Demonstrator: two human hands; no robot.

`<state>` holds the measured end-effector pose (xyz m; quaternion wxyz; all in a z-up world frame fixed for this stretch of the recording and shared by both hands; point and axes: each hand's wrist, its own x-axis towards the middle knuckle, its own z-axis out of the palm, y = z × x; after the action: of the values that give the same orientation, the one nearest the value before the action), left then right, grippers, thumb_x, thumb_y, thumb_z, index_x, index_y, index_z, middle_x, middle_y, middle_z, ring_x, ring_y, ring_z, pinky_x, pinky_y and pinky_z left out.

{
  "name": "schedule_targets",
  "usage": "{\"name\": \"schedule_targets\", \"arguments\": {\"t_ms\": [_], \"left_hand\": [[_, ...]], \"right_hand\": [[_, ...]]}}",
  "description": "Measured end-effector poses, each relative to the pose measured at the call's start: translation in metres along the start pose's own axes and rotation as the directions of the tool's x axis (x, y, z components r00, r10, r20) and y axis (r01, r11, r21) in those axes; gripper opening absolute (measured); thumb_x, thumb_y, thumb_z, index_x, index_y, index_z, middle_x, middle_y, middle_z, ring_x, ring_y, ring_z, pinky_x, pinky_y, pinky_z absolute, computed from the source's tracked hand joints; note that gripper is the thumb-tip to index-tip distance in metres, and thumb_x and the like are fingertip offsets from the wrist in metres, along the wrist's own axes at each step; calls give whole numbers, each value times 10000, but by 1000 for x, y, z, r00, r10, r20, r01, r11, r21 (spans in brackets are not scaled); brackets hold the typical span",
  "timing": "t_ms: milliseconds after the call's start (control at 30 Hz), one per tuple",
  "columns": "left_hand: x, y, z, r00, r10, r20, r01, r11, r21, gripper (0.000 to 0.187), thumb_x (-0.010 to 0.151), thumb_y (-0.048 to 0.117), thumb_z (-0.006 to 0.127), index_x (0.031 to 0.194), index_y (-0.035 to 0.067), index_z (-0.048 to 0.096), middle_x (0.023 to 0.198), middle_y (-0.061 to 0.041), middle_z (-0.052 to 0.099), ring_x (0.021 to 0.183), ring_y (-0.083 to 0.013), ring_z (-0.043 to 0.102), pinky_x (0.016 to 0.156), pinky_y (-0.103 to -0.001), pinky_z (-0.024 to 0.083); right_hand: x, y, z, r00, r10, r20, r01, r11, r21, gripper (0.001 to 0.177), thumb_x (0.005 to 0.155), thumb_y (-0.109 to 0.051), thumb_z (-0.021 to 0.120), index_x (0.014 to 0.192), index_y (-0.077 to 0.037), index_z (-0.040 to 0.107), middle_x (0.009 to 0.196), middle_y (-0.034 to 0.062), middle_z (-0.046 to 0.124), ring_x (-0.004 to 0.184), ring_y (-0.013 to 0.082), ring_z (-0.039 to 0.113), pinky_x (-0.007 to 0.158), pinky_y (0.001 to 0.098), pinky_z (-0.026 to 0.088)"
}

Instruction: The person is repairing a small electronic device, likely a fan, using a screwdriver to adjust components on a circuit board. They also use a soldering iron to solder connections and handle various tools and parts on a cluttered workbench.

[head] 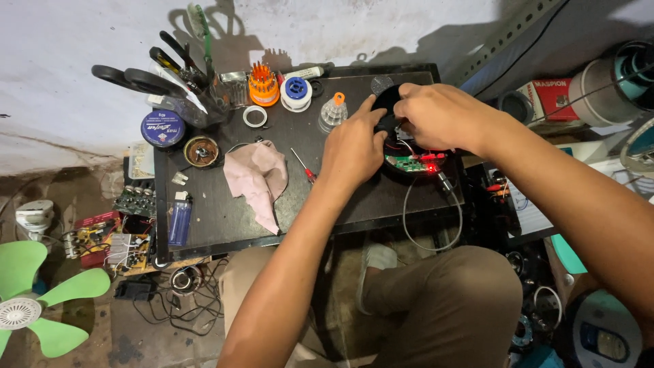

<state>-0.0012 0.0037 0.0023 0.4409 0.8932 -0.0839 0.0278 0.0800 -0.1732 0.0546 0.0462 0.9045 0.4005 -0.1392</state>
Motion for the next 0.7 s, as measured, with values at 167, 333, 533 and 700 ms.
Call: {"name": "schedule_targets", "arguments": {"t_ms": [167, 333, 533, 700], "left_hand": [[-1, 0, 0, 1000, 8, 4, -8, 1000, 0, 401, 938, 88, 632, 1333, 15, 657, 1504, -223, 531, 1218, -410, 646, 995, -520, 540], [-1, 0, -1, 1000, 13, 5, -13, 1000, 0, 404, 945, 88, 624, 1342, 18, 652, 1511, -225, 523, 1220, -415, 644, 988, -520, 547], [3, -6, 2, 1000, 28, 4, -28, 1000, 0, 401, 947, 96, 627, 1339, 18, 652, 1507, -228, 525, 1217, -423, 644, 977, -529, 555], [13, -24, -4, 985, -41, -166, 37, 999, -30, 320, 931, 253, 666, 1229, 161, 737, 1230, -97, 738, 1102, -381, 703, 927, -515, 562]], "right_hand": [[1, 4, 6, 1000, 1, -8, -1, 999, 37, 165, 894, -118, 620, 886, -4, 740, 896, 160, 679, 700, 403, 690, 542, 463, 516], [0, 3, 7, 1000, -4, -29, 5, 999, 35, 183, 888, -111, 610, 875, 18, 739, 902, 183, 674, 686, 413, 681, 519, 463, 509], [-3, -4, -4, 999, 1, -33, 1, 999, 42, 188, 895, -97, 596, 856, 26, 734, 874, 165, 670, 668, 396, 688, 514, 451, 512], [-16, 15, 5, 965, 62, -256, -46, 997, 67, 80, 888, -196, 710, 950, -149, 727, 875, 90, 626, 855, 361, 685, 666, 468, 562]]}}
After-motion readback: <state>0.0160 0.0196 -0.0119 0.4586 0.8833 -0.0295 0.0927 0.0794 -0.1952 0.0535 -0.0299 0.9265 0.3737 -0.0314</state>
